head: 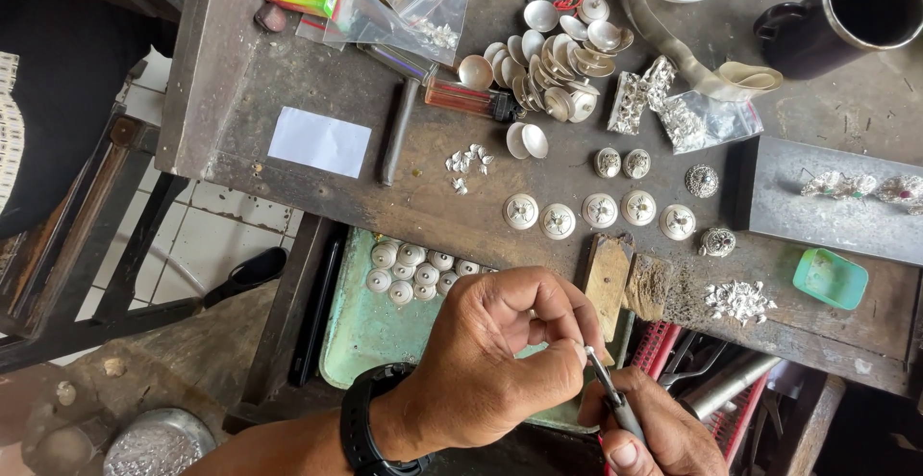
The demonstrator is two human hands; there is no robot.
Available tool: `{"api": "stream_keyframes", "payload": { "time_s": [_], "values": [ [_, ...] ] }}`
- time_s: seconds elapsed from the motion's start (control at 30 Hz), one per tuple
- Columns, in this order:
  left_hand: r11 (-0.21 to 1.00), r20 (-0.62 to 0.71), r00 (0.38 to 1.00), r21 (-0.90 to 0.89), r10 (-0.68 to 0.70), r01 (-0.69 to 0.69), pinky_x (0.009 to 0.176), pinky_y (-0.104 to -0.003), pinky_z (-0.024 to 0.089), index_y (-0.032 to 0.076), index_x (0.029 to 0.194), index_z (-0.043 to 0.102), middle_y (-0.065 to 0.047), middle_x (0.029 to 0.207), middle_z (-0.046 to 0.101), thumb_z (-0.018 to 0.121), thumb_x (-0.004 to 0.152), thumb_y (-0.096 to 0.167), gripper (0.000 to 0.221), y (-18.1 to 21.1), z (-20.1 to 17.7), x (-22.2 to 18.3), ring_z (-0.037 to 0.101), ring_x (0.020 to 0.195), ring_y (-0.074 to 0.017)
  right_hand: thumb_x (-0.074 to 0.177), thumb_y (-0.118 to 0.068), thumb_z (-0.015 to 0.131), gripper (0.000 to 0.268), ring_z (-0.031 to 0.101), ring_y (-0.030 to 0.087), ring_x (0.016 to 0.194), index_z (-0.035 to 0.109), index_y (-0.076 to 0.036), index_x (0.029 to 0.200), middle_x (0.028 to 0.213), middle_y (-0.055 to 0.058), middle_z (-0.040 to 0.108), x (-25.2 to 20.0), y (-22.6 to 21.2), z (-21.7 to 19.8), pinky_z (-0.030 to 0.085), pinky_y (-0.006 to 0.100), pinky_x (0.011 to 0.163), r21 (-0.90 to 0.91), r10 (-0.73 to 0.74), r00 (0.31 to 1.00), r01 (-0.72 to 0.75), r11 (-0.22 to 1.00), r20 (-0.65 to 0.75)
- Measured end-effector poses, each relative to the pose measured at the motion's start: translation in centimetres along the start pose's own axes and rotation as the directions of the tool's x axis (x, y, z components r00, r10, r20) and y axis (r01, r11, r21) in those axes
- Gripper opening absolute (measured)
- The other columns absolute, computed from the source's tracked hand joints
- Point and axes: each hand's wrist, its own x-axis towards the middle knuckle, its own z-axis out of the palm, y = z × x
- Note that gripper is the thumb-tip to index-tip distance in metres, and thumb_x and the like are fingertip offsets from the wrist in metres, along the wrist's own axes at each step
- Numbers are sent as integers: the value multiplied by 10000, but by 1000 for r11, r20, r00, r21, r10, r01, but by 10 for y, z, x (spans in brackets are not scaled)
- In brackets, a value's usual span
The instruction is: Assembling small silver jewelry components using pliers at a metalworking bench.
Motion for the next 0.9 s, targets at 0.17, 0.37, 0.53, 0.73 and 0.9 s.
{"api": "stream_keyframes", "payload": {
  "time_s": [0.17,0.37,0.53,0.73,0.9],
  "values": [
    [1000,2,1000,-6,-3,3,680,-247,491,82,654,481,-101,734,573,502,695,-48,138,1,0,0,558,687,-142,812,-528,398,459,475,58,463,598,-133,689,606,-52,549,-3,-1,3,381,184,446,-72,-25,997,20,997,-66],
    [999,0,1000,-28,-16,16,676,-240,478,84,644,490,-88,730,574,501,687,-52,143,-1,2,0,544,681,-131,748,-576,410,466,467,66,403,604,-178,602,499,-71,541,-11,9,7,385,200,422,-192,107,986,-130,973,-127],
    [1000,23,1000,-26,-12,12,703,-252,482,92,651,490,-82,740,578,506,702,-27,130,3,2,0,553,714,-136,771,-570,403,469,506,45,432,594,-184,586,544,-90,565,-9,5,8,415,184,448,-184,59,991,-80,980,-117],
    [989,42,999,148,-13,7,636,-226,494,80,639,495,-82,721,600,519,666,-24,110,14,2,1,570,668,-126,752,-637,313,556,490,47,429,615,-193,613,529,-90,560,-13,-8,4,394,186,447,-252,68,956,-143,957,-286],
    [792,189,981,593,35,-143,576,-231,407,100,578,446,-19,693,533,533,579,-3,136,28,7,2,520,623,-129,790,-512,420,477,462,83,489,590,-89,650,572,-12,526,-6,-18,-8,361,198,467,-65,-40,964,24,998,-262]
  ]
}}
